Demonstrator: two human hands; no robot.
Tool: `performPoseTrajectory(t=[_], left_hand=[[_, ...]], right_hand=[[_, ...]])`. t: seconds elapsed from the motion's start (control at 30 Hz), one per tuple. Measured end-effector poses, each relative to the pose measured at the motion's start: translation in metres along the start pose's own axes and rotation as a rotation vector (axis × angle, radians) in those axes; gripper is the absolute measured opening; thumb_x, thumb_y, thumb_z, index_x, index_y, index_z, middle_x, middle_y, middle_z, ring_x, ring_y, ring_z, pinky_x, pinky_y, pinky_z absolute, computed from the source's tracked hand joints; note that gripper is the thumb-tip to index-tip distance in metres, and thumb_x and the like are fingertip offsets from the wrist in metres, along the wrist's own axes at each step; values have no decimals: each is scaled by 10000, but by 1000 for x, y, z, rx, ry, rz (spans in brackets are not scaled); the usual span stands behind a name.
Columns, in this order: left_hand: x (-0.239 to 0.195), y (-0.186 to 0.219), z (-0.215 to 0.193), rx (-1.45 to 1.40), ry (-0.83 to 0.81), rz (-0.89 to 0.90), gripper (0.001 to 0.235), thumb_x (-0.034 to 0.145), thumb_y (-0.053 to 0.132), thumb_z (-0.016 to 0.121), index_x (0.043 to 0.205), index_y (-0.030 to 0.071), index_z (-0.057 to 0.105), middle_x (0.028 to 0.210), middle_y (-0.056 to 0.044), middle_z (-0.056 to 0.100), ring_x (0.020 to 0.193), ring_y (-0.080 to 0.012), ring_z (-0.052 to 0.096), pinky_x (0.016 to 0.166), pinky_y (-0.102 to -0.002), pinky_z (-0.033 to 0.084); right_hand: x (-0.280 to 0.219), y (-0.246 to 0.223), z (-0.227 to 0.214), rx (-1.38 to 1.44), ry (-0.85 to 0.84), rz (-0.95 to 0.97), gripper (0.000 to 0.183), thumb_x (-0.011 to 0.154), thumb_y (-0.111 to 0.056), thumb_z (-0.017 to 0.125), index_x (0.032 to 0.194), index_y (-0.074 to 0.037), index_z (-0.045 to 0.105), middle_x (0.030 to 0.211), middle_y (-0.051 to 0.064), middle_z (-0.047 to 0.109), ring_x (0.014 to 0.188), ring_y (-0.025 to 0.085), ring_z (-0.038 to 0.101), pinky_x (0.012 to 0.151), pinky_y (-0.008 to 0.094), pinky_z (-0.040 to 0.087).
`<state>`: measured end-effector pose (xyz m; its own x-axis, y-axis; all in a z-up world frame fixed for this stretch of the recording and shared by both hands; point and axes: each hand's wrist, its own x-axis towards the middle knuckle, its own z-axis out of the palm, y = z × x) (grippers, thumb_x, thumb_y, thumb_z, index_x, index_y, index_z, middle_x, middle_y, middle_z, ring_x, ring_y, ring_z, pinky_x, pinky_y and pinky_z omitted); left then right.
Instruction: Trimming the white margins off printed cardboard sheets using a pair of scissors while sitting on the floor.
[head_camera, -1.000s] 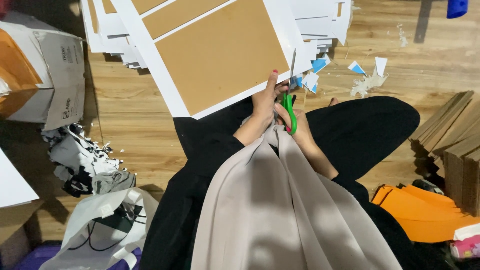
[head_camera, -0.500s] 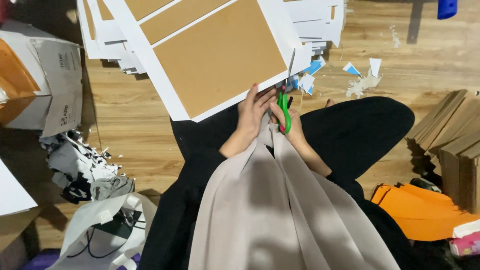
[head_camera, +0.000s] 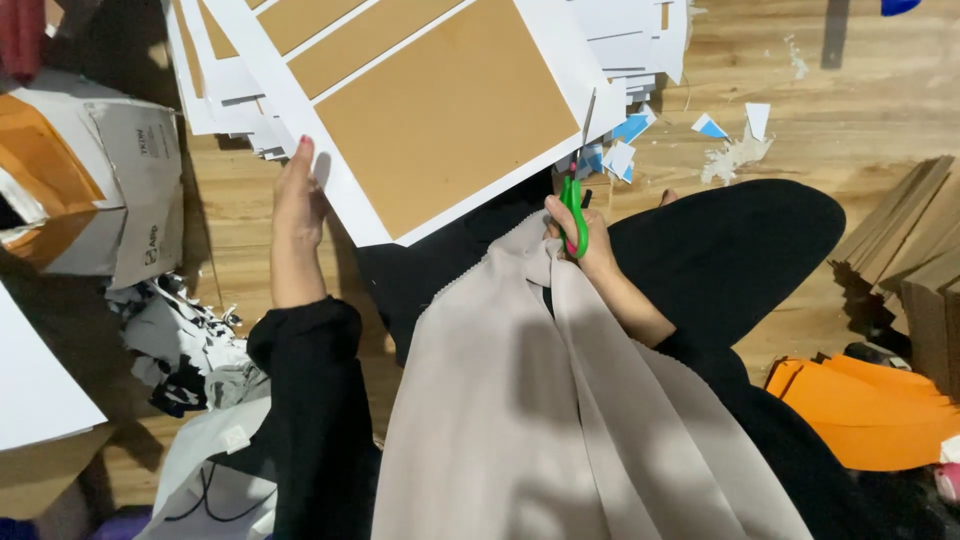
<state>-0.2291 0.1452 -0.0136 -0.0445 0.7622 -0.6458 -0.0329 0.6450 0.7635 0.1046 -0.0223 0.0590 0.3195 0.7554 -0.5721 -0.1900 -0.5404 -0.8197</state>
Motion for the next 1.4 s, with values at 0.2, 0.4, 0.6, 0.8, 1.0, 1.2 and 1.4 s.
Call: performPoseTrajectory(t=[0.2,0.4,0.6,0.8,1.0,1.2,1.4], left_hand=[[-15,32,33,230,-48,221,381,834,261,723,1077,17,561,863,-99,608,766,-159,615,609,-298,526],[-36,29,40,270,-53,347,321,857,178,696,1088,-4,567,914,-121,617,852,-162,602,697,-315,518],[-55,45,46,255,-16,292,165,838,169,697,905,52,602,725,-18,566,694,-96,565,615,-233,501],[-57,46,49,225,-7,297,145,834,165,706,862,68,603,688,6,558,653,-63,543,588,-212,494],[-68,46,60,183,9,296,140,826,159,707,893,68,625,720,-10,598,672,-71,561,620,-230,512],[-82,42,68,203,39,271,188,833,172,693,929,33,611,770,-43,604,706,-93,549,634,-242,500],[-89,27,69,167,48,228,217,847,167,672,981,16,595,766,-82,609,697,-144,600,628,-302,536]], right_hand=[[3,-6,-2,53,-24,-20,440,850,-383,618,554,-67,539,444,95,494,308,72,421,301,166,325],[5,-15,-3,184,-97,-44,437,873,-358,577,568,-54,505,458,86,464,303,61,369,304,154,295],[8,-11,-8,210,-261,-165,456,911,-313,508,553,-30,484,427,83,423,284,65,346,326,140,287],[14,1,-9,228,-221,-170,444,909,-304,501,557,-36,478,440,83,436,283,40,320,316,147,270],[18,3,-9,230,-134,-154,445,906,-322,518,560,-45,476,447,84,431,295,49,308,310,149,261],[15,-8,-8,169,-28,-140,408,881,-327,544,560,-85,476,466,44,474,335,10,317,335,127,239],[32,15,-13,165,3,-206,439,887,-304,573,528,-60,509,425,79,479,308,48,350,323,136,250]])
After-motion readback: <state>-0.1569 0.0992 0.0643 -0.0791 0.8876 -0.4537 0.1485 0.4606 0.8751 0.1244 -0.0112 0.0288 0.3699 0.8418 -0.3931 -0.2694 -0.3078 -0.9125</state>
